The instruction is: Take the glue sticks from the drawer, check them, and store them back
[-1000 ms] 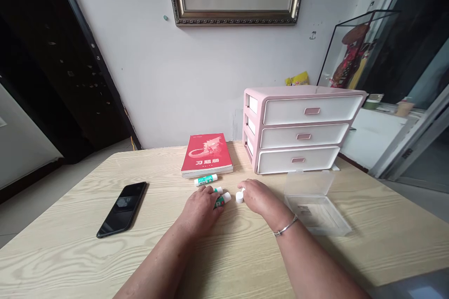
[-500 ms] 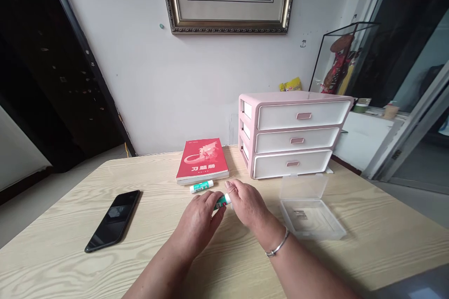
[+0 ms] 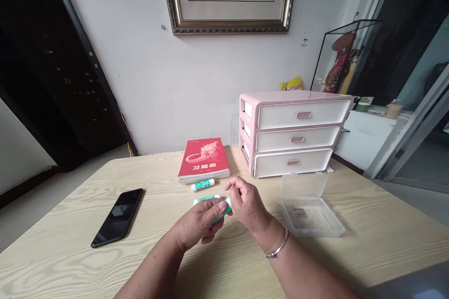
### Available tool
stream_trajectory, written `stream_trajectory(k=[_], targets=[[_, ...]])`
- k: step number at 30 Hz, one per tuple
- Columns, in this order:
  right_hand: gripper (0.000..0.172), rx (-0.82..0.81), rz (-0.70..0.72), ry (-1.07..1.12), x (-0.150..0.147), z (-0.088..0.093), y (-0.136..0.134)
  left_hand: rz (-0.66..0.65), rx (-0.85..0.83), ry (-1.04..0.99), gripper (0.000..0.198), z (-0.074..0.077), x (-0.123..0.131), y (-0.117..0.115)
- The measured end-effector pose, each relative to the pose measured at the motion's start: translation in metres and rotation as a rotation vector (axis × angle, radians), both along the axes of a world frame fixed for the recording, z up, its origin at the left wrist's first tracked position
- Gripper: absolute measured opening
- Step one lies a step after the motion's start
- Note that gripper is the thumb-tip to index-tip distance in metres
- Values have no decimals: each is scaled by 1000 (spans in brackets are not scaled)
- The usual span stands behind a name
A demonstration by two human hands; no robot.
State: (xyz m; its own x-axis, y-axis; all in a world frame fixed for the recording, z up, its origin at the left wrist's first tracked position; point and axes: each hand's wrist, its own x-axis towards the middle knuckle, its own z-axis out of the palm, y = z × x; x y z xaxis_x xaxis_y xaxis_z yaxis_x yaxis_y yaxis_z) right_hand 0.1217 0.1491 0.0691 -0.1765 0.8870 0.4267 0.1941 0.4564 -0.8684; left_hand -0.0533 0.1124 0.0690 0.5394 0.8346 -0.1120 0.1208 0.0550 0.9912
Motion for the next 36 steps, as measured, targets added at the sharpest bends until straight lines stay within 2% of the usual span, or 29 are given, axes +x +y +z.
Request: stream_trajectory(k=[1, 3, 5, 6, 8, 11, 13, 16, 19, 25, 28, 32, 36], targets=[[19, 29, -52, 19, 5, 2, 2, -15, -45, -37, 47, 0, -6, 0], [19, 93, -252, 46, 17, 7, 9, 8, -42, -23, 48, -1, -17, 2], [21, 121, -435, -23, 27, 10, 16, 100, 84, 128, 46, -1, -24, 4], [22, 126, -472, -106, 30, 11, 19, 163, 193, 253, 43, -1, -25, 4], [24, 106, -456, -321, 32, 13, 19, 271, 452, 547, 33, -2, -23, 5], [26, -17, -367, -578, 30, 14, 9, 285, 734, 862, 18, -7, -16, 5], [24, -81, -321, -670, 29, 13, -2, 259, 807, 958, 18, -11, -13, 6], [21, -92, -251, -734, 33, 4, -16, 252, 827, 1035, 20, -18, -13, 10], [20, -57, -187, -741, 37, -13, -24, 255, 834, 1034, 20, -22, -16, 15], [34, -19, -148, -661, 33, -44, -20, 325, 777, 924, 33, -25, -23, 19], [39, -15, -142, -620, 28, -48, -17, 346, 771, 863, 32, -27, -25, 21], [30, -13, -165, -560, 24, -49, -15, 383, 788, 771, 29, -32, -28, 24], [27, 35, -216, -509, 25, -49, -13, 496, 776, 627, 26, -35, -33, 25]])
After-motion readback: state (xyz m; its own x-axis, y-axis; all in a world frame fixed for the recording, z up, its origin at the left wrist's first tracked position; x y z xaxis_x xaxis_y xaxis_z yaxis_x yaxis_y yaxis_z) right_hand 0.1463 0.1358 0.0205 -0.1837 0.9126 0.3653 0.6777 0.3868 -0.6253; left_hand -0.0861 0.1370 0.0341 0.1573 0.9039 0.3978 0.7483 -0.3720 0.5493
